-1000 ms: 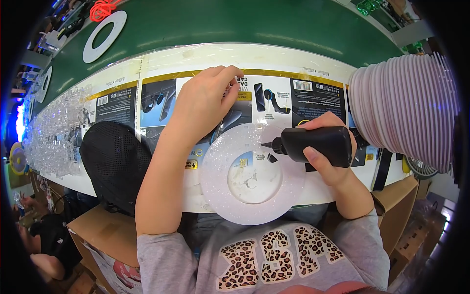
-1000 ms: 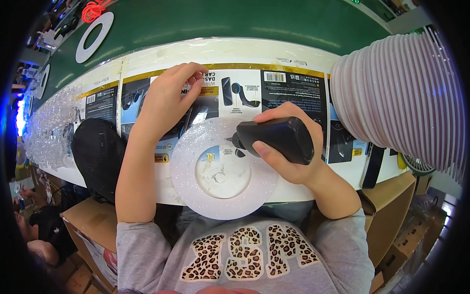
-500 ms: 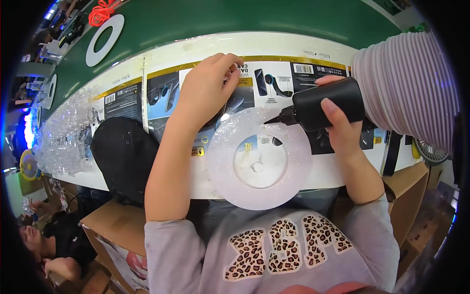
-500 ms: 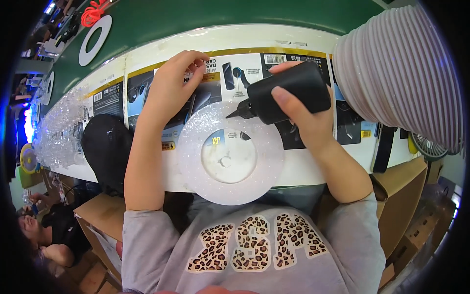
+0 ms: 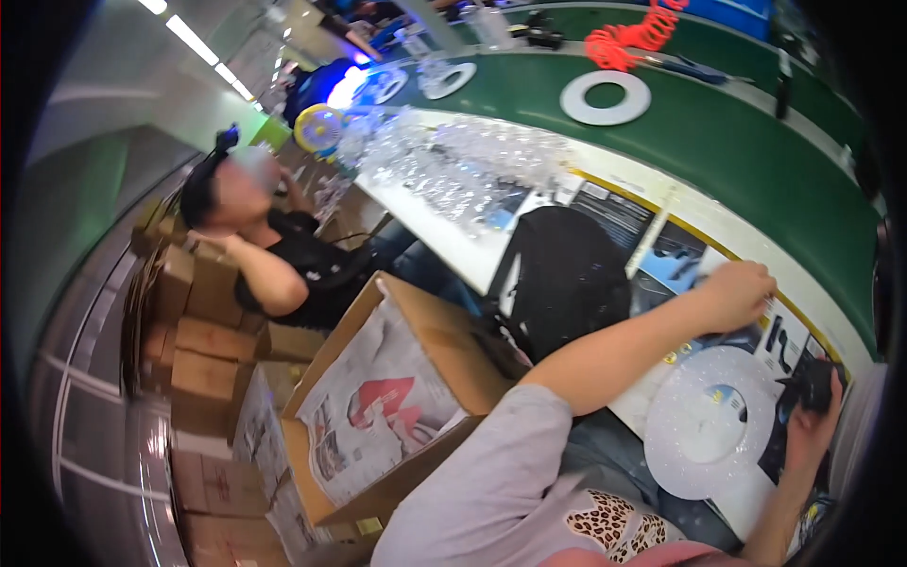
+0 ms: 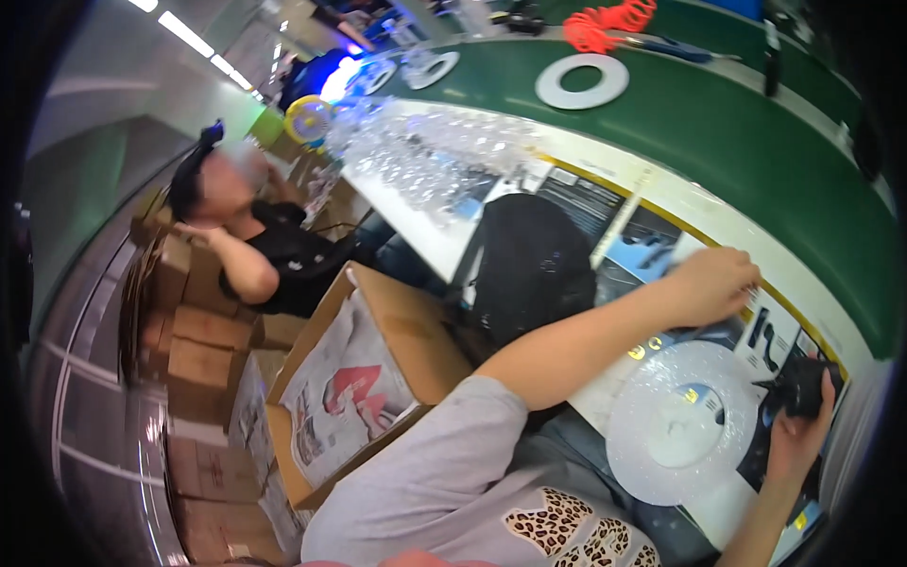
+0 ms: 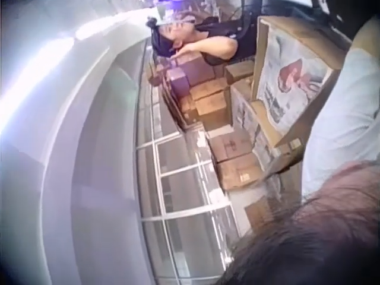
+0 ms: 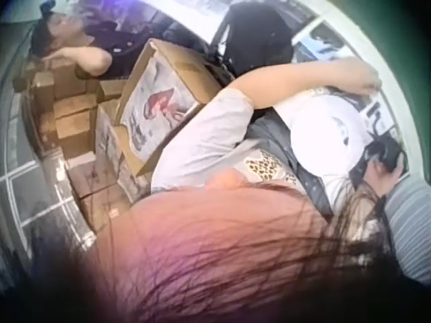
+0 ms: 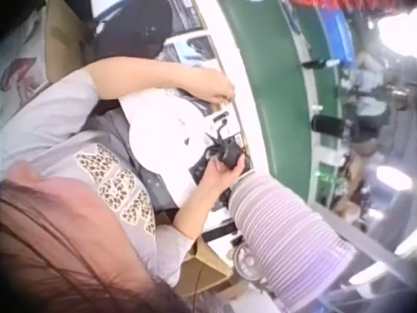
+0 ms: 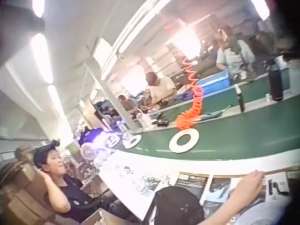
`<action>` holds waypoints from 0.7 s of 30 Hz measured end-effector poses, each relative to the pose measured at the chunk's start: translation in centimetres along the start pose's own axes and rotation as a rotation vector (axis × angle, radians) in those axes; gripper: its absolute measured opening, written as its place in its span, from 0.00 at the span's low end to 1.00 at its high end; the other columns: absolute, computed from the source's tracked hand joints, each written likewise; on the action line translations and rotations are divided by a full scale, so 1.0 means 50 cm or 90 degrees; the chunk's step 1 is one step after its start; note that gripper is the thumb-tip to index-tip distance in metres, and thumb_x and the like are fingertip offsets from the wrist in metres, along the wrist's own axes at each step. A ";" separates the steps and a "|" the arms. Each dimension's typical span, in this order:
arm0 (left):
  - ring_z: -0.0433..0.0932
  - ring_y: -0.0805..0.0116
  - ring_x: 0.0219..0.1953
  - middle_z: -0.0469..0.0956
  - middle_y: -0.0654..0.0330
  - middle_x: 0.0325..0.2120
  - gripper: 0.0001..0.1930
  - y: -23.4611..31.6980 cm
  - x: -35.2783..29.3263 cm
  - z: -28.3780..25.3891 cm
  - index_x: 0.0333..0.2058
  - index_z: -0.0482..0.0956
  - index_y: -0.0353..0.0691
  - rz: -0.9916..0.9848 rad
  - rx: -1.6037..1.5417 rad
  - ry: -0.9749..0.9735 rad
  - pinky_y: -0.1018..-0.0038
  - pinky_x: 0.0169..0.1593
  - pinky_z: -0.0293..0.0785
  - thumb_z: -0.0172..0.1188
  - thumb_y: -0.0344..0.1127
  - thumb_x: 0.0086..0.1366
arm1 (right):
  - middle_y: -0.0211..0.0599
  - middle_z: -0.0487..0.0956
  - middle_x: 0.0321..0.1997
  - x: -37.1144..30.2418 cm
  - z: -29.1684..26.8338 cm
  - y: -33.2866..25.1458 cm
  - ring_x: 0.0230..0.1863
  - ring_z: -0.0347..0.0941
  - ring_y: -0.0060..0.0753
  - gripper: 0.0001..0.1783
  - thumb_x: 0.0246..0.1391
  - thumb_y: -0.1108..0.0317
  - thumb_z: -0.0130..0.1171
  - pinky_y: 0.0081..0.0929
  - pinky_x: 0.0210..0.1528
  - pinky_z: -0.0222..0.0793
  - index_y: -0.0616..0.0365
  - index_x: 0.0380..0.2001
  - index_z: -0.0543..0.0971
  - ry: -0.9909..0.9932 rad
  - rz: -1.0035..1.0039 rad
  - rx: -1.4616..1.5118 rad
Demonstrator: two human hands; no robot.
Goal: Apply glue to a circular plastic light fixture component on a factory assembly line.
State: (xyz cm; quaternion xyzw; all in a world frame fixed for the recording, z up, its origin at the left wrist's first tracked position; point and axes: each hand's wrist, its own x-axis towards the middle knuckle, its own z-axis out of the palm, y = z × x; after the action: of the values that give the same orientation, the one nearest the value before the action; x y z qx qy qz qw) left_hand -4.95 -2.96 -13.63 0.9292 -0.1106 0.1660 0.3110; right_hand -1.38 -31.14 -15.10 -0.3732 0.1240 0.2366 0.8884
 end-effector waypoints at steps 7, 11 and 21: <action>0.75 0.52 0.34 0.74 0.53 0.28 0.06 -0.020 0.003 0.005 0.29 0.77 0.40 0.011 -0.022 0.050 0.61 0.38 0.72 0.56 0.32 0.52 | 0.28 0.70 0.50 0.078 -0.107 -0.010 0.26 0.59 0.13 0.28 0.60 0.75 0.44 0.00 0.20 0.57 0.38 0.62 0.66 -0.006 -0.014 -0.071; 0.75 0.52 0.35 0.74 0.53 0.29 0.06 -0.022 -0.003 0.002 0.29 0.77 0.39 0.008 -0.022 0.031 0.61 0.38 0.72 0.56 0.33 0.53 | 0.30 0.70 0.47 0.058 -0.048 0.002 0.28 0.61 0.17 0.26 0.60 0.73 0.46 0.03 0.22 0.61 0.38 0.61 0.67 0.010 0.052 -0.010; 0.75 0.54 0.35 0.74 0.54 0.29 0.05 -0.007 -0.004 -0.017 0.30 0.77 0.40 -0.048 -0.067 -0.017 0.64 0.39 0.72 0.56 0.32 0.54 | 0.32 0.78 0.37 -0.016 0.041 0.006 0.23 0.67 0.19 0.16 0.59 0.60 0.55 0.09 0.18 0.64 0.56 0.47 0.75 -0.079 0.066 -0.032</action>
State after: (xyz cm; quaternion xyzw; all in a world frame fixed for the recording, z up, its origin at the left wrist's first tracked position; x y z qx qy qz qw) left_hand -5.20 -2.14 -13.27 0.9171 -0.0886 0.1359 0.3642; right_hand -2.11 -29.72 -13.54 -0.3733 0.0822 0.3078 0.8713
